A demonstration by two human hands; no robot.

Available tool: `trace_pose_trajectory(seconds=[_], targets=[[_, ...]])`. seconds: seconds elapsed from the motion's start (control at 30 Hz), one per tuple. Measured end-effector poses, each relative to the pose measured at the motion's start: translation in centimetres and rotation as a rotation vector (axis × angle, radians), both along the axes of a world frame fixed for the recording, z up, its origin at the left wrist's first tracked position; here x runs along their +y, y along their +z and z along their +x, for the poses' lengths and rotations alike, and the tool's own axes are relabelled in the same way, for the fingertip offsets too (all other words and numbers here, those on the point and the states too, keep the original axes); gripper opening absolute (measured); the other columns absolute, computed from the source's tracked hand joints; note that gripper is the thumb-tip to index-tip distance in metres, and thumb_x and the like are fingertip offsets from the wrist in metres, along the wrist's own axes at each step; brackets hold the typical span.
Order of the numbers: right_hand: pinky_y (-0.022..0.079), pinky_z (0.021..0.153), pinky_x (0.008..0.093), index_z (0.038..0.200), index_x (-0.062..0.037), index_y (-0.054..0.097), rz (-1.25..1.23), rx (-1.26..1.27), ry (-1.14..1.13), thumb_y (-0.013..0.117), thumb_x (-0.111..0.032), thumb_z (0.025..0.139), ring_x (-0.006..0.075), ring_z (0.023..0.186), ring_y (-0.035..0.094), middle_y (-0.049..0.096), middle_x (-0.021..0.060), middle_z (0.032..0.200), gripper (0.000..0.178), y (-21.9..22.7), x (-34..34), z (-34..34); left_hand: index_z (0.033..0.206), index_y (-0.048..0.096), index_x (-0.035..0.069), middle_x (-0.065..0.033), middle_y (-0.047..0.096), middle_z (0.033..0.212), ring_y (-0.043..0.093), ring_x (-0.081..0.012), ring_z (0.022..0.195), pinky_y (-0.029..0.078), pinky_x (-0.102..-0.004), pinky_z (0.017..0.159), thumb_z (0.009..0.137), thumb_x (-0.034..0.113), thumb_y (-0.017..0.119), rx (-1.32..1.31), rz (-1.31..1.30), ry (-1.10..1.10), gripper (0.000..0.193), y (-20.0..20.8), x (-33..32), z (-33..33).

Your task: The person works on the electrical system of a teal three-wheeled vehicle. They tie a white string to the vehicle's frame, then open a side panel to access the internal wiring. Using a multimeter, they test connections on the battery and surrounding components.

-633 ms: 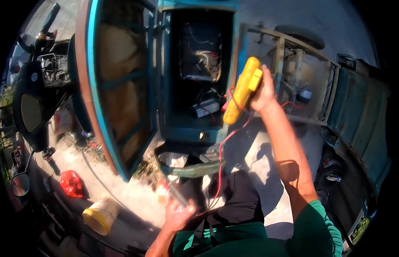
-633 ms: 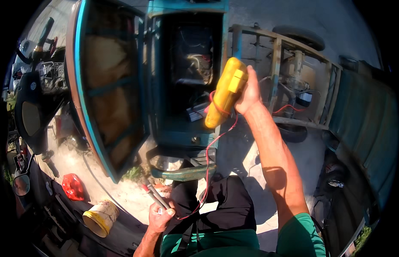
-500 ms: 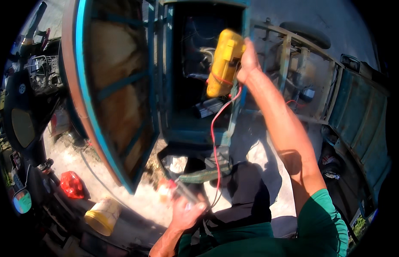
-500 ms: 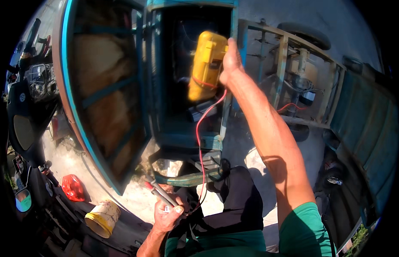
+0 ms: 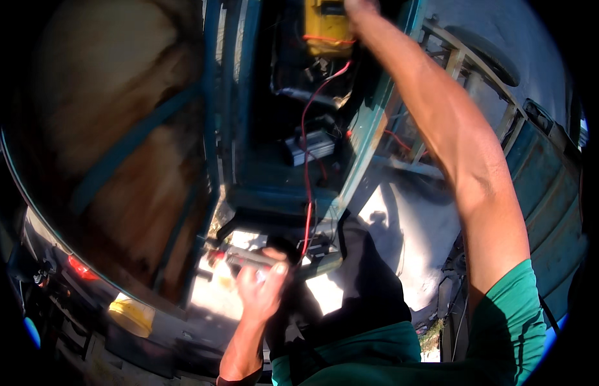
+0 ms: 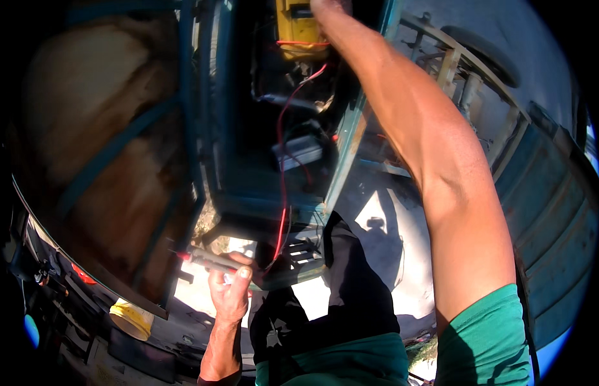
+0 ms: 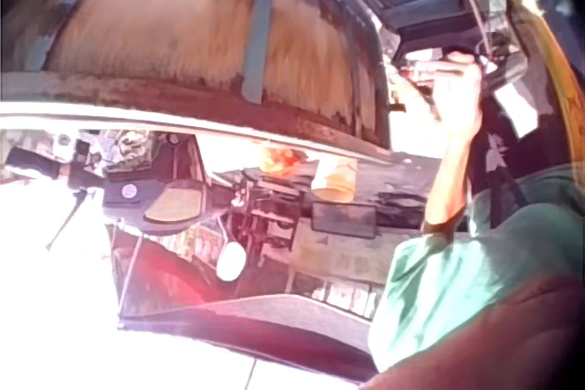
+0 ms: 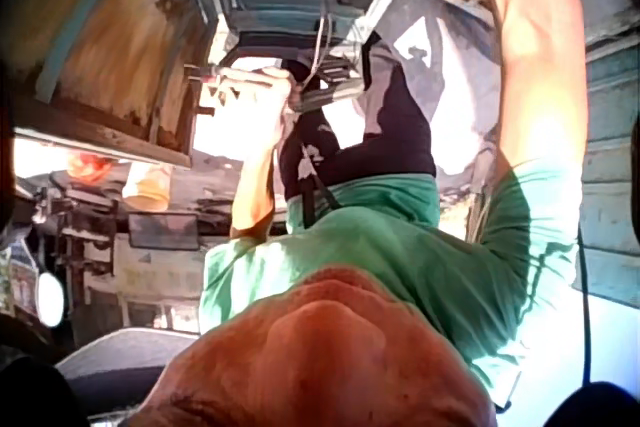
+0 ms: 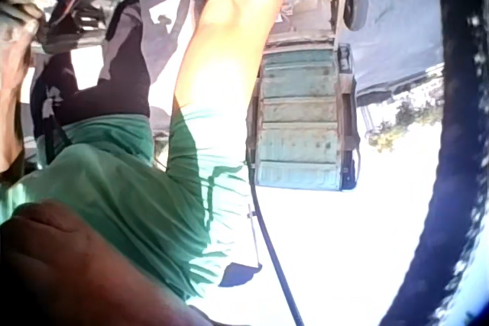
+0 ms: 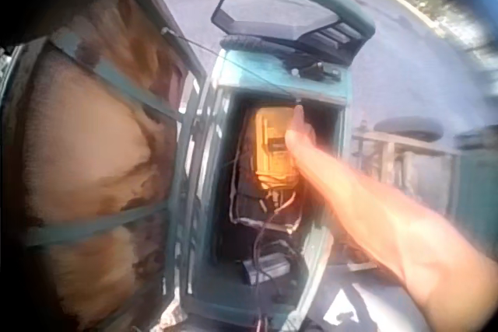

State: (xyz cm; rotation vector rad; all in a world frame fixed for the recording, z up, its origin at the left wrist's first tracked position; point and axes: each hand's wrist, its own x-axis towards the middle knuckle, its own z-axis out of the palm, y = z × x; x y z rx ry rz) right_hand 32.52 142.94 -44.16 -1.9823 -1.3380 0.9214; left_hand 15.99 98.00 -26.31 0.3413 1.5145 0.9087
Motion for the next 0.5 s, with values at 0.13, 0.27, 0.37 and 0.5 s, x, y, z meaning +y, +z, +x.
trace_pose_trajectory(seconds=[0.13, 0.27, 0.37, 0.5], targets=[[0.040, 0.104, 0.0468, 0.135, 0.0049, 0.050, 0.011, -0.317, 0.170, 0.032, -0.061, 0.097, 0.0401, 0.126, 0.049, 0.053, 0.0302, 0.132, 0.078, -2.5, 1.7, 0.3, 0.100, 0.060, 0.000, -0.0087, 0.063, 0.084, 0.061, -0.0145, 0.066, 0.047, -0.0243, 0.053, 0.089, 0.022, 0.069, -0.009, 0.033, -0.043, 0.027, -2.2, 1.2, 1.3], [0.038, 0.106, 0.0470, 0.135, 0.0074, 0.049, 0.011, -0.520, 0.286, 0.033, -0.061, 0.097, 0.0430, 0.128, 0.047, 0.050, 0.0343, 0.132, 0.080, -4.7, 3.5, 1.8, 0.104, 0.059, 0.000, -0.0091, 0.063, 0.084, 0.062, -0.0152, 0.067, 0.051, -0.0256, 0.060, 0.090, 0.019, 0.067, -0.008, -0.018, -0.016, 0.025, -3.5, 2.4, 3.1], [0.037, 0.107, 0.0472, 0.135, 0.0093, 0.048, 0.023, -0.545, 0.314, 0.033, -0.060, 0.097, 0.0452, 0.129, 0.046, 0.049, 0.0373, 0.132, 0.081, -6.2, 5.1, 2.8, 0.106, 0.059, 0.000, -0.0086, 0.064, 0.084, 0.062, -0.0144, 0.069, 0.052, -0.0254, 0.061, 0.090, 0.018, 0.067, -0.009, -0.041, -0.009, 0.025, -3.9, 2.9, 3.9], [0.036, 0.108, 0.0478, 0.134, 0.0135, 0.046, 0.019, -0.346, 0.210, 0.037, -0.060, 0.095, 0.0464, 0.131, 0.043, 0.045, 0.0388, 0.135, 0.084, -4.3, 3.1, 0.8, 0.105, 0.063, 0.000, -0.0021, 0.063, 0.083, 0.057, -0.0091, 0.074, 0.047, -0.0254, 0.067, 0.090, 0.015, 0.069, -0.036, -0.109, 0.054, 0.021, -3.0, 3.8, 4.1]])
